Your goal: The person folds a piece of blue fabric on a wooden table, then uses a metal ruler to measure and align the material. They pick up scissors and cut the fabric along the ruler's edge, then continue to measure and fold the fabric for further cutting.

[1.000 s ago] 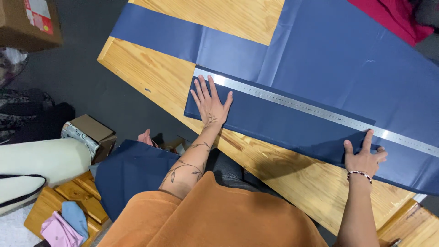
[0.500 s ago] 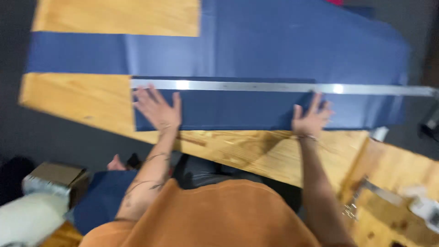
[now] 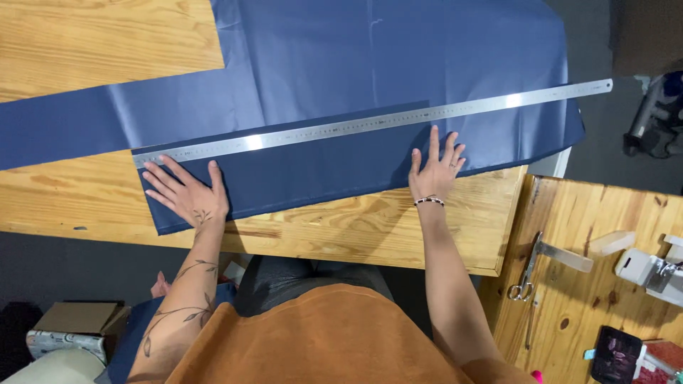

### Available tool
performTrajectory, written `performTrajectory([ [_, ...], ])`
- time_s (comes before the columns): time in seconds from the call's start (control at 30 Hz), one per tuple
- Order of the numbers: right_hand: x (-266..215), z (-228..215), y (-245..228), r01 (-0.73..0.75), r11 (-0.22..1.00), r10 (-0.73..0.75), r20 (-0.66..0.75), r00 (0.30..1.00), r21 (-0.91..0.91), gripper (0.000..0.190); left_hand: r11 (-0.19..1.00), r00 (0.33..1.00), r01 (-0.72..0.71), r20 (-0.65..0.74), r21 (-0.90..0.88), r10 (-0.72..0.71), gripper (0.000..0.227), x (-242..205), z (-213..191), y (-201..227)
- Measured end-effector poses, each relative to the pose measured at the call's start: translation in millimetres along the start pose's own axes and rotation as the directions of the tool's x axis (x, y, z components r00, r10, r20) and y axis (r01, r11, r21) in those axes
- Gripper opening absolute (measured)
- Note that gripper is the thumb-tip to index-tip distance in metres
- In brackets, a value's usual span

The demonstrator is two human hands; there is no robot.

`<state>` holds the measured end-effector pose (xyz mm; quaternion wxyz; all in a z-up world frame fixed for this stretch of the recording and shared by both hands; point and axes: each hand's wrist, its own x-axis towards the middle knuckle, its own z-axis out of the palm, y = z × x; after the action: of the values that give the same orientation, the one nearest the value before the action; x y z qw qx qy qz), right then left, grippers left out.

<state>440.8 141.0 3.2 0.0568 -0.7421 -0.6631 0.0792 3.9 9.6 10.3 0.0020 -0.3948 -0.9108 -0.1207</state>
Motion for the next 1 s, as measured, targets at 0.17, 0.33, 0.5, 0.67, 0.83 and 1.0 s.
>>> performTrajectory([
  [0.17, 4.7, -3.2, 1.5, 0.018, 0.995, -0.014, 0.041, 0.999, -0.094, 0.062, 1.0, 1.0, 0.008, 0.003, -0.014, -0.007, 0.087, 0.1, 4.3, -3.3],
  [0.33, 46.2, 8.8, 57.6, 0.162, 0.926, -0.226, -0.157, 0.961, -0.341, 0.049, 1.0, 1.0, 0.005, 0.014, -0.004, -0.005, 0.086, 0.9, 2.7, -0.1],
  [0.5, 55.2, -8.4, 61.3, 0.414, 0.899, -0.437, -0.312, 0.843, -0.141, 0.036, 1.0, 1.0, 0.006, 0.018, 0.024, -0.006, 0.085, -0.8, 3.2, 0.7],
  [0.67, 62.1, -17.5, 82.9, 0.443, 0.811, -0.377, -0.238, 0.895, 0.383, 0.027, 0.998, 0.995, 0.052, 0.086, 0.022, -0.054, 0.084, -5.5, 2.0, 0.0],
  [0.83, 73.1, -16.0, 83.6, 0.333, 0.865, -0.301, -0.144, 0.943, 0.375, 0.053, 0.999, 0.997, 0.031, 0.065, 0.04, -0.034, 0.082, -5.3, 9.9, -9.7],
  [1.0, 77.5, -8.1, 85.8, 0.33, 0.877, -0.304, -0.129, 0.944, 0.35, 0.06, 0.999, 0.996, 0.044, 0.072, 0.027, -0.046, 0.082, -5.4, 15.5, -17.6],
])
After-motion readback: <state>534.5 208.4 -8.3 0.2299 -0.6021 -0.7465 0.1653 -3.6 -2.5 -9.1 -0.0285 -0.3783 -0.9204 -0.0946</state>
